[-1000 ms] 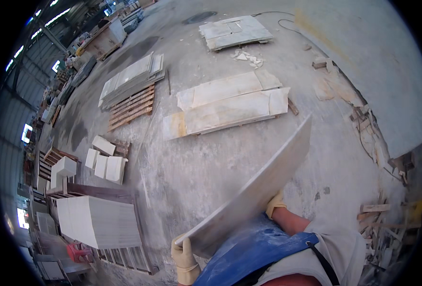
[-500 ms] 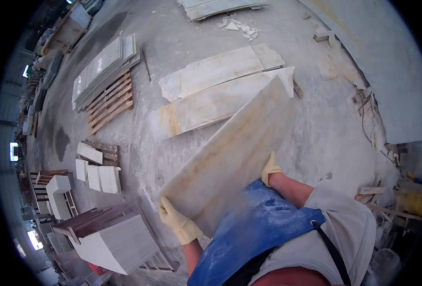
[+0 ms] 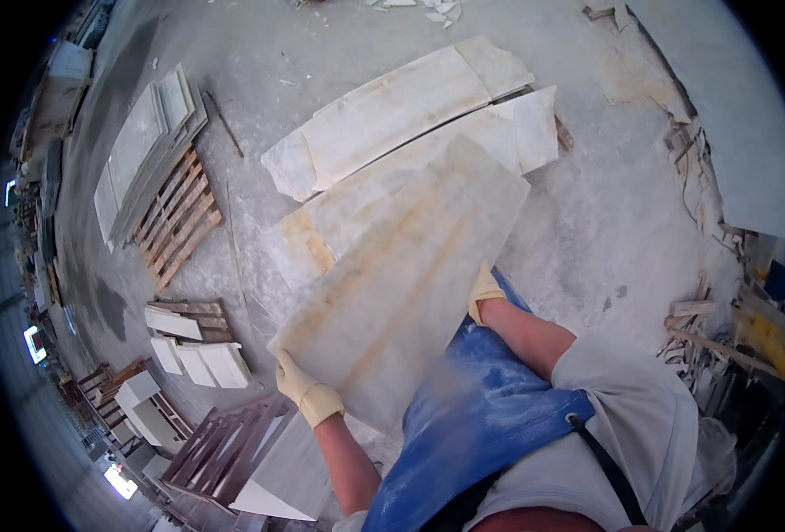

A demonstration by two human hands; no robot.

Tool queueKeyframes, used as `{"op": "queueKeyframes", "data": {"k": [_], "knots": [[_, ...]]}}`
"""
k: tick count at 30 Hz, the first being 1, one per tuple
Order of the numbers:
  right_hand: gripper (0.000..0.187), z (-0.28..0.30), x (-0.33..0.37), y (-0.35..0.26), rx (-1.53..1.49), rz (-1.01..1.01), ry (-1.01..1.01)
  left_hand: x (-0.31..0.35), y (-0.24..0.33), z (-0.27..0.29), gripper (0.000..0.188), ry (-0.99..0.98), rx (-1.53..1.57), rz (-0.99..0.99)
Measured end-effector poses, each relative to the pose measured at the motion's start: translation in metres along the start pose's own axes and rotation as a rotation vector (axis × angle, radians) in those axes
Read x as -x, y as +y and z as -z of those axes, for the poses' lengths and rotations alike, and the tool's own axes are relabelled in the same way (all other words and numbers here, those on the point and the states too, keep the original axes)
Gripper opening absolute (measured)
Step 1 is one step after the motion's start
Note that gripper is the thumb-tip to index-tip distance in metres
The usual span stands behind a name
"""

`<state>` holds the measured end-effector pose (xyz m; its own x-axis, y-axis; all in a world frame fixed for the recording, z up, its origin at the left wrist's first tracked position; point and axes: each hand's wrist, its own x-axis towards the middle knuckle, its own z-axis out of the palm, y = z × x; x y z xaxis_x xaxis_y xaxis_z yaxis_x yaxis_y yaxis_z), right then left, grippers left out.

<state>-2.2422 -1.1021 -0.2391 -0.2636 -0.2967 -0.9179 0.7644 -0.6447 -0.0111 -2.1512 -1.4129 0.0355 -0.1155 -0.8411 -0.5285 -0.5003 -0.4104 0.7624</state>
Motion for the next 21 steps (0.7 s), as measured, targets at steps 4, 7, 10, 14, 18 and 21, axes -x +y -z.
{"op": "queueKeyframes", "data": {"k": [4, 7, 10, 14, 18, 21], "knots": [[0.066, -0.036, -0.027, -0.024, 0.152, -0.016, 0.14, -0.04, 0.029, -0.064, 0.051, -0.02, -0.05, 0.016], [0.05, -0.117, -0.003, -0.067, 0.604, -0.008, 0.434, -0.081, 0.036, -0.096, 0.052, 0.004, -0.063, 0.153], [0.051, -0.12, -0.02, -0.078, 0.647, 0.076, 0.471, -0.117, 0.035, -0.112, 0.054, -0.038, -0.318, 0.163], [0.071, -0.098, -0.053, -0.077, 0.782, 0.292, 0.462, -0.144, 0.037, -0.111, 0.043, -0.205, -0.457, 0.167], [0.05, -0.1, -0.084, -0.077, 0.528, 0.232, 0.4, -0.131, 0.056, -0.082, 0.05, -0.486, -1.352, -0.143], [0.059, -0.124, -0.091, -0.062, 0.379, 0.254, 0.425, -0.173, -0.004, -0.009, 0.055, -0.587, -1.218, 0.103]]}}
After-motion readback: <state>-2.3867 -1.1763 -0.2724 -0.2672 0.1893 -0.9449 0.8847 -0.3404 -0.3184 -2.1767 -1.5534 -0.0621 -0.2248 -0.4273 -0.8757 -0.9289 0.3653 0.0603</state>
